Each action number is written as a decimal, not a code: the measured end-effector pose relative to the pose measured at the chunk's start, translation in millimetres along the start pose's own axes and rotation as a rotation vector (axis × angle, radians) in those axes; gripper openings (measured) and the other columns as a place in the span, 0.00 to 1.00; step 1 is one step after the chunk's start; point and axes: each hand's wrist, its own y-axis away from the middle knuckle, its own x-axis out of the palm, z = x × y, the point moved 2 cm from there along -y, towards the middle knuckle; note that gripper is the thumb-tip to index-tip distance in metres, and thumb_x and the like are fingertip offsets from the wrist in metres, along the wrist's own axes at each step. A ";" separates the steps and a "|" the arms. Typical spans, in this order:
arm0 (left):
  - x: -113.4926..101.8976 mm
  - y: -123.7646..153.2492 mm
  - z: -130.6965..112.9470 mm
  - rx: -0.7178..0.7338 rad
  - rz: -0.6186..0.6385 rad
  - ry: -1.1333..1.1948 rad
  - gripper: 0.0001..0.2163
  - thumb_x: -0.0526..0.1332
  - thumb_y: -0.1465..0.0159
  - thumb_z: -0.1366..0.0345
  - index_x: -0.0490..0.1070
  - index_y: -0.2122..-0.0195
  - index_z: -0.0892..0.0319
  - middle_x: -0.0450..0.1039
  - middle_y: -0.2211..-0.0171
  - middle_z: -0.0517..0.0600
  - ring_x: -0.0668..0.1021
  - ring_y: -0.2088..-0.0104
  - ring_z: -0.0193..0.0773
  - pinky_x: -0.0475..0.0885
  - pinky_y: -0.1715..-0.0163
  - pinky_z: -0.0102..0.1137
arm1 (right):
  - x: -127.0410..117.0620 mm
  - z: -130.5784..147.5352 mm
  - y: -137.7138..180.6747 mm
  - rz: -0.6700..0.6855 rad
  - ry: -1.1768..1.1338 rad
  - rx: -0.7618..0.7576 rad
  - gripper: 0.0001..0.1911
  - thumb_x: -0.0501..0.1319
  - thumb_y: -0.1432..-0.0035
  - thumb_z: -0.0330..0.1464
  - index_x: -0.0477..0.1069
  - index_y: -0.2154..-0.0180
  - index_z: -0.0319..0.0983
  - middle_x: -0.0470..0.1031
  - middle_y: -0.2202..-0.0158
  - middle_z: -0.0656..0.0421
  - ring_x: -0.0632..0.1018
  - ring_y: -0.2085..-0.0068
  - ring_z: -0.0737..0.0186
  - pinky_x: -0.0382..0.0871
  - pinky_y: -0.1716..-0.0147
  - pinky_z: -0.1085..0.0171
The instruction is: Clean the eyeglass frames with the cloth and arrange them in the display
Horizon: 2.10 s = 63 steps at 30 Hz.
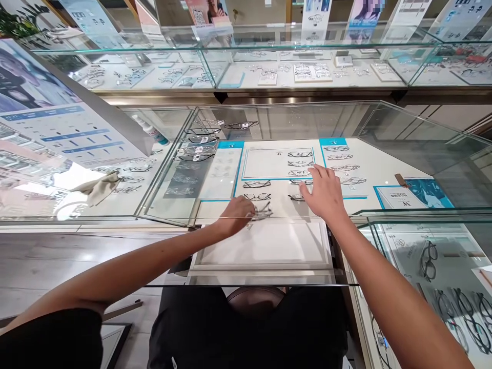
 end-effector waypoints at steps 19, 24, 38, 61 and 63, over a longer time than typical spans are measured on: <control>39.0 -163.5 133.0 -0.121 -0.162 -0.282 0.10 0.59 0.36 0.79 0.77 0.63 0.58 0.76 0.57 0.65 0.70 0.48 0.60 0.64 0.49 0.54 | 1.0 1.3 0.0 -0.018 0.006 -0.026 0.28 0.55 0.26 0.44 0.72 0.34 0.36 0.72 0.28 0.44 0.71 0.31 0.34 0.70 0.37 0.38; 43.2 -168.0 130.4 -0.090 -0.140 -0.259 0.06 0.63 0.38 0.75 0.78 0.63 0.58 0.75 0.59 0.66 0.71 0.49 0.62 0.63 0.50 0.56 | 0.8 1.2 0.1 -0.022 -0.005 -0.032 0.28 0.54 0.26 0.43 0.72 0.34 0.37 0.72 0.28 0.43 0.71 0.32 0.33 0.69 0.37 0.36; 45.4 -167.6 131.6 -0.096 -0.160 -0.215 0.09 0.60 0.34 0.68 0.81 0.60 0.60 0.76 0.57 0.67 0.70 0.47 0.63 0.62 0.46 0.56 | -0.3 1.5 -0.1 -0.002 0.005 -0.013 0.28 0.55 0.26 0.44 0.71 0.33 0.38 0.71 0.28 0.45 0.70 0.31 0.35 0.68 0.35 0.38; 44.8 -174.2 132.6 -0.164 -0.199 -0.218 0.19 0.58 0.31 0.55 0.79 0.48 0.63 0.76 0.44 0.68 0.68 0.40 0.69 0.60 0.40 0.60 | -1.0 2.1 0.1 -0.018 0.000 -0.032 0.28 0.54 0.26 0.44 0.71 0.33 0.38 0.72 0.28 0.43 0.71 0.32 0.33 0.68 0.36 0.36; 46.2 -174.6 130.4 -0.155 -0.191 -0.220 0.19 0.58 0.30 0.55 0.79 0.48 0.62 0.76 0.44 0.67 0.68 0.40 0.68 0.60 0.40 0.59 | -1.3 2.5 0.0 -0.011 0.005 -0.027 0.28 0.54 0.26 0.44 0.71 0.33 0.38 0.71 0.28 0.44 0.71 0.32 0.33 0.68 0.36 0.36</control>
